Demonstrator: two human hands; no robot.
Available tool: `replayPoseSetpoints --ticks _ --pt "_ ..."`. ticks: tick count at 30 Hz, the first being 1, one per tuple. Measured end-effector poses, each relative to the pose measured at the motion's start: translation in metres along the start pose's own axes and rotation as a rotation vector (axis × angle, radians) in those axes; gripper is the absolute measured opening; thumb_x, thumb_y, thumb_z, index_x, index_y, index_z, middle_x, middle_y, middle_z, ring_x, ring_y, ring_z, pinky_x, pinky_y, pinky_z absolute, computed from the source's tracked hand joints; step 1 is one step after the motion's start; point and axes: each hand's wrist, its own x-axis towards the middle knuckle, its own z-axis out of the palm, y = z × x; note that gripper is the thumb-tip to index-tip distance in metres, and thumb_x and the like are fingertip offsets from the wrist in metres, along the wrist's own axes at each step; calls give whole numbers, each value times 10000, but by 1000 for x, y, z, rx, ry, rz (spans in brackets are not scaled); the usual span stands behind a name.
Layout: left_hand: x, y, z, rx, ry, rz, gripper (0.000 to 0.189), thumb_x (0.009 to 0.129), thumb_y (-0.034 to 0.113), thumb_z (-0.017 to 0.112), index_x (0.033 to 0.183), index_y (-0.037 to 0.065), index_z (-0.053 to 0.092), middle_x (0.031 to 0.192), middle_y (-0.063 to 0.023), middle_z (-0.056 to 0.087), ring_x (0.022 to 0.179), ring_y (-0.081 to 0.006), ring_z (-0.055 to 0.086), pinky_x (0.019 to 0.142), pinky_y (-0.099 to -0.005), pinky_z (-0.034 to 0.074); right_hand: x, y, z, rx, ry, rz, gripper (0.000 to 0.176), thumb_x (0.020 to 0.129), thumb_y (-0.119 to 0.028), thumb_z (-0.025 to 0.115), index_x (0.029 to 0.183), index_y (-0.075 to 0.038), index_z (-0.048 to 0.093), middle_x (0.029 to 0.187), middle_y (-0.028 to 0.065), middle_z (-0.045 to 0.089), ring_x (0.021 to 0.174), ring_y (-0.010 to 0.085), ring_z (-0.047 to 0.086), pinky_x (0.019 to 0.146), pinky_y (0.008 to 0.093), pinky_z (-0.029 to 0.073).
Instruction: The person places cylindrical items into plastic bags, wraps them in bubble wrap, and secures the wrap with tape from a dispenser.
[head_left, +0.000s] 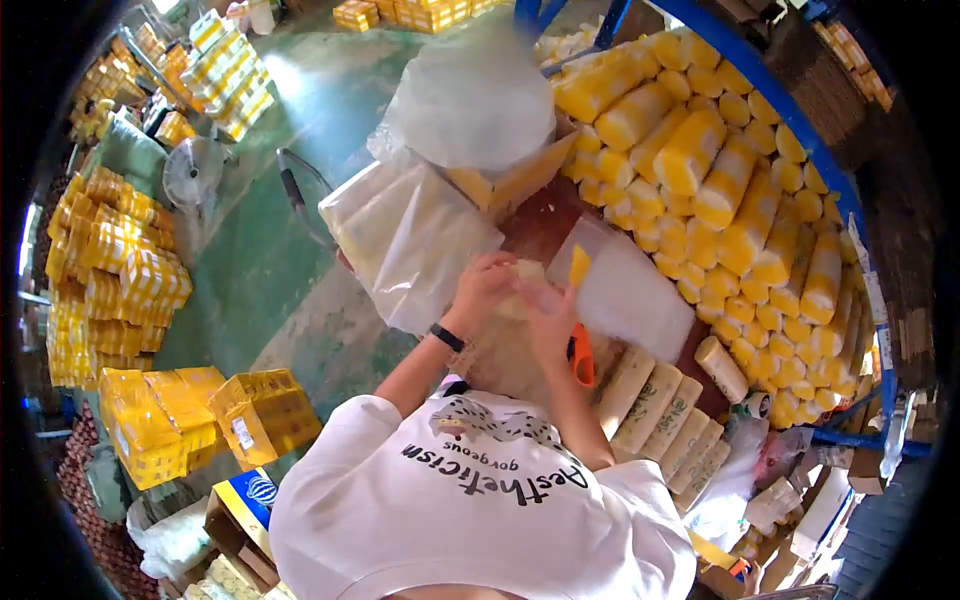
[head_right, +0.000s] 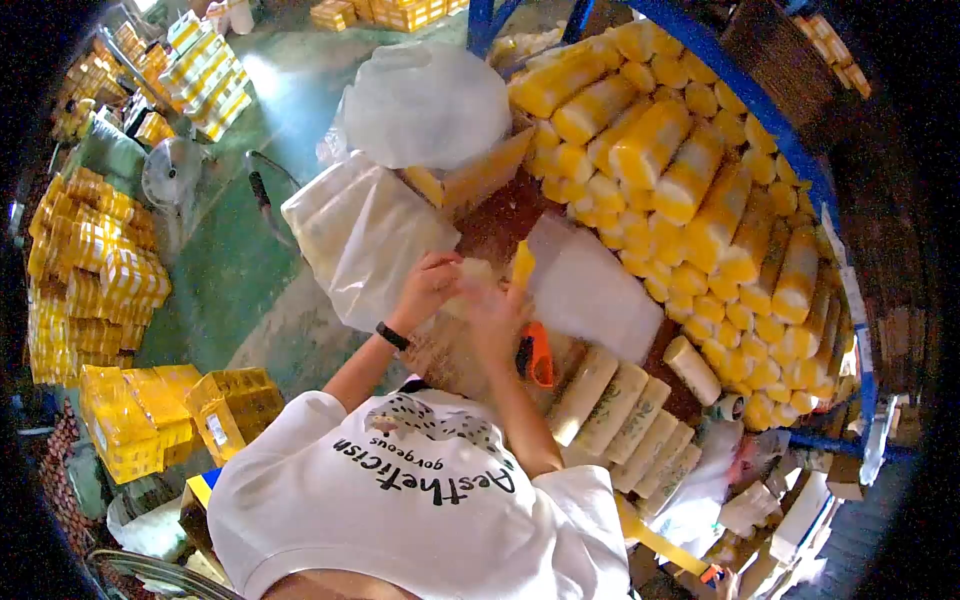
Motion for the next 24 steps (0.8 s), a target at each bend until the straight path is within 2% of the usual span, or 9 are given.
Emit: replayPoseSetpoints --ticks 2,5,8,11,14,17,19,23,24 --pt "9 9 0 79 6 74 222 719 75 672 938 88 642 1083 -96 561 985 -297 528 823 -383 459 -4 18 -8 150 12 87 442 788 -126 716 1083 3 413 875 85 659 780 146 618 723 286 488" --pt "26 40 -10 67 -88 94 216 728 109 670 935 88 611 1070 -95 556 933 -321 543 783 -400 465 -5 15 -18 104 -8 35 640 762 -23 689 1282 42 322 851 61 650 834 140 603 697 279 496" --pt "33 21 -9 41 -334 58 158 740 97 640 884 62 586 963 -124 563 853 -342 557 724 -410 471 2 19 -26 69 -15 10 710 734 -3 702 1321 31 304 816 57 650 802 129 599 699 271 495" --pt "36 21 -3 130 -340 137 134 740 72 609 864 45 567 848 -152 549 799 -351 558 667 -406 472 9 19 -34 149 17 42 764 717 10 705 1353 20 282 815 56 648 759 122 590 692 270 494" --pt "18 43 -6 16 -269 -34 131 723 37 588 849 36 550 789 -180 536 783 -364 548 647 -408 469 16 14 -38 87 32 -11 765 711 19 702 1356 20 292 807 52 651 726 125 584 683 273 494" --pt "-8 47 -6 32 -221 -180 133 713 26 588 836 38 541 844 -158 552 796 -343 558 630 -401 473 14 -2 -33 129 -52 -35 717 686 73 683 1309 -16 339 731 42 638 654 86 578 641 226 484" --pt "-32 32 24 -37 -79 -187 123 706 19 583 820 44 546 886 -132 559 835 -326 558 666 -393 480 14 2 -37 -43 -90 -40 681 719 17 677 1313 10 343 794 67 643 714 147 601 672 278 497" --pt "-15 50 25 263 103 330 139 689 41 603 814 41 544 977 -87 561 921 -304 545 769 -383 481 23 -1 -48 -100 -97 -157 572 749 -26 659 1246 24 382 834 91 620 766 202 618 694 315 502" --pt "-13 47 26 276 10 377 163 685 51 610 835 36 547 1001 -92 561 945 -309 540 802 -391 473 27 -1 -50 -106 -62 -205 538 742 2 634 1219 25 387 826 88 613 757 190 604 698 304 493"
